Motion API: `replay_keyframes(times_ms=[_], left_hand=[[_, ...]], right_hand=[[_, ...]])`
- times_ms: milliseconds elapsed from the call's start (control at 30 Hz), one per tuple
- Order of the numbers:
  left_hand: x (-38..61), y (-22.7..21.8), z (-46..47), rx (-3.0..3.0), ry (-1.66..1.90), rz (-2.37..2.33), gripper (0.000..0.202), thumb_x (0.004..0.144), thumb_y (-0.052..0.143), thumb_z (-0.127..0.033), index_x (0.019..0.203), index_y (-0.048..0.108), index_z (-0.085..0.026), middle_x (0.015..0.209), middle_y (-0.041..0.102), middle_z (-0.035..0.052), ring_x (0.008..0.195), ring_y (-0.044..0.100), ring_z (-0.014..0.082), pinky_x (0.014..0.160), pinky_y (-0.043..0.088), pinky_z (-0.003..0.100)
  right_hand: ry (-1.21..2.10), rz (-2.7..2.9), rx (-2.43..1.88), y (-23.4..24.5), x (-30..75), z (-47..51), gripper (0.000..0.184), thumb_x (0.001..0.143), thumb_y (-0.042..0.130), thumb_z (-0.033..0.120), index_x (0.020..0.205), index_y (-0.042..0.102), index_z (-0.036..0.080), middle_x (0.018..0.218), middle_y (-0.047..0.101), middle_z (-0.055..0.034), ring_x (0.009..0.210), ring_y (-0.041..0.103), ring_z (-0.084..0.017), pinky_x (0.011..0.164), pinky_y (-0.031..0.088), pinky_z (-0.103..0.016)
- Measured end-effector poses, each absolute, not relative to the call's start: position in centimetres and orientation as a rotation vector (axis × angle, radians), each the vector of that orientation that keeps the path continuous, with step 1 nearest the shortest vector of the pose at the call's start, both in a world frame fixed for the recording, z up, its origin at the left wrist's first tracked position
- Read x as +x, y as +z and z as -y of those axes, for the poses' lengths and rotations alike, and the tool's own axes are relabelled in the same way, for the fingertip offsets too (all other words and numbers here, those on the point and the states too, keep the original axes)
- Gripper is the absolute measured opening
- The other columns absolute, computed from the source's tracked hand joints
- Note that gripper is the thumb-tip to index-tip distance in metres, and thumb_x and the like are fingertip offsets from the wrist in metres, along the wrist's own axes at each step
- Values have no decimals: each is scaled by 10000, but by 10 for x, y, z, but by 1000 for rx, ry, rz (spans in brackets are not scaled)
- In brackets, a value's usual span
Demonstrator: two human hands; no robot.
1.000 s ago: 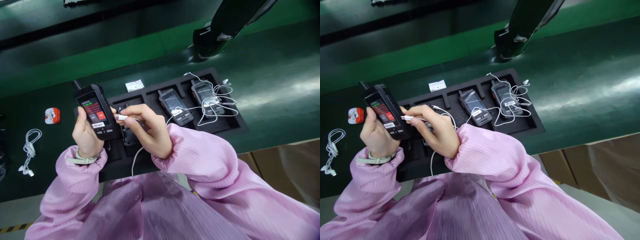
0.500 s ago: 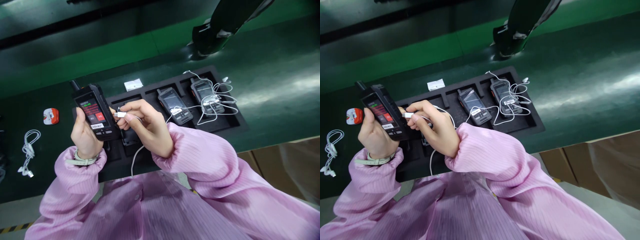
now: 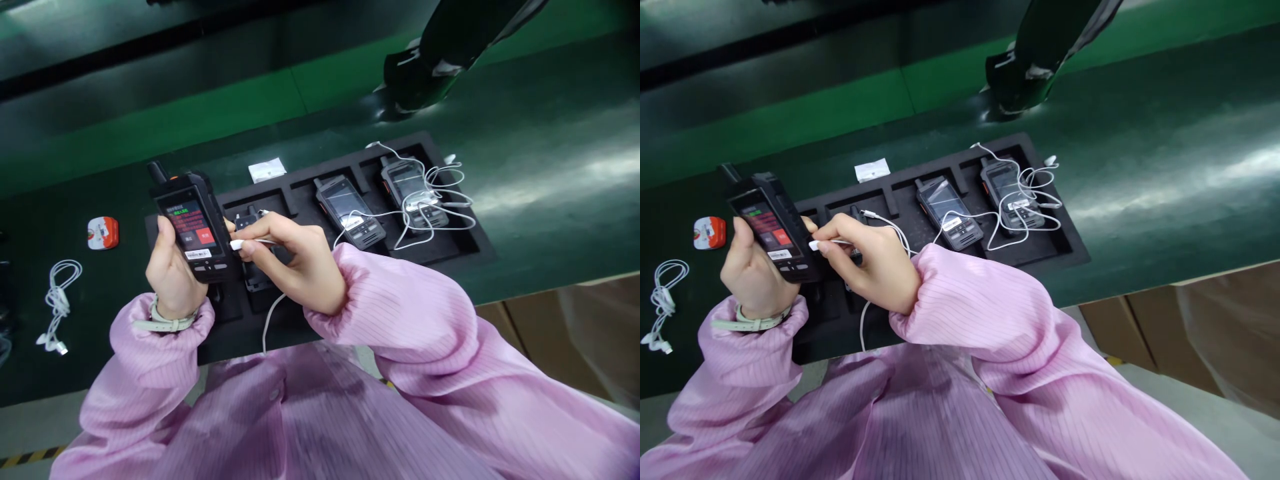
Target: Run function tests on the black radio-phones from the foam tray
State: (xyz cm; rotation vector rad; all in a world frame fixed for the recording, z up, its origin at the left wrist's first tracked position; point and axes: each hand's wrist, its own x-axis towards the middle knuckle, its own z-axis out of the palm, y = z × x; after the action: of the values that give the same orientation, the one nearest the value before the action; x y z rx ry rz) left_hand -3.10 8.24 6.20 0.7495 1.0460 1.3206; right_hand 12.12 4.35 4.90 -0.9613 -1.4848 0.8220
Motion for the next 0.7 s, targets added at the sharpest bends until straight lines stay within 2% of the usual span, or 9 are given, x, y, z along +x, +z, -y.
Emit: replay_keyframes(times_ms=[200,367,533,700], left_hand=[[-30,61,-82,772,1343,-1039,519,1042,377,-473,811,742,-184,758,762,78,864,784,254,807,641,370],[-28,60,-78,765,1345,-1023,461,1030,427,-454,857,742,-165,735,769,88,843,785,259,794,643,372],[-29,61,-77,710,1327,-1016,461,1035,414,-454,870,729,-161,745,776,100,822,789,270,773,646,393],[-30,59,-79,679,1298,-993,460,1016,444,-491,825,700,-159,768,778,106,845,794,269,775,644,368]], right_hand=[[724,1478,-970,42,119,-47,102,968,671,184,892,734,159,876,761,-42,802,695,-135,766,549,-260],[875,1384,-920,39,118,-46,65,919,702,140,878,752,132,818,741,-34,713,656,-106,682,534,-229],[1073,1308,-924,42,119,-46,81,902,707,189,875,750,126,814,738,-44,682,662,-116,654,557,-242],[1126,1387,-1001,53,127,-47,107,915,700,222,877,748,134,886,767,-55,781,703,-140,747,579,-260]])
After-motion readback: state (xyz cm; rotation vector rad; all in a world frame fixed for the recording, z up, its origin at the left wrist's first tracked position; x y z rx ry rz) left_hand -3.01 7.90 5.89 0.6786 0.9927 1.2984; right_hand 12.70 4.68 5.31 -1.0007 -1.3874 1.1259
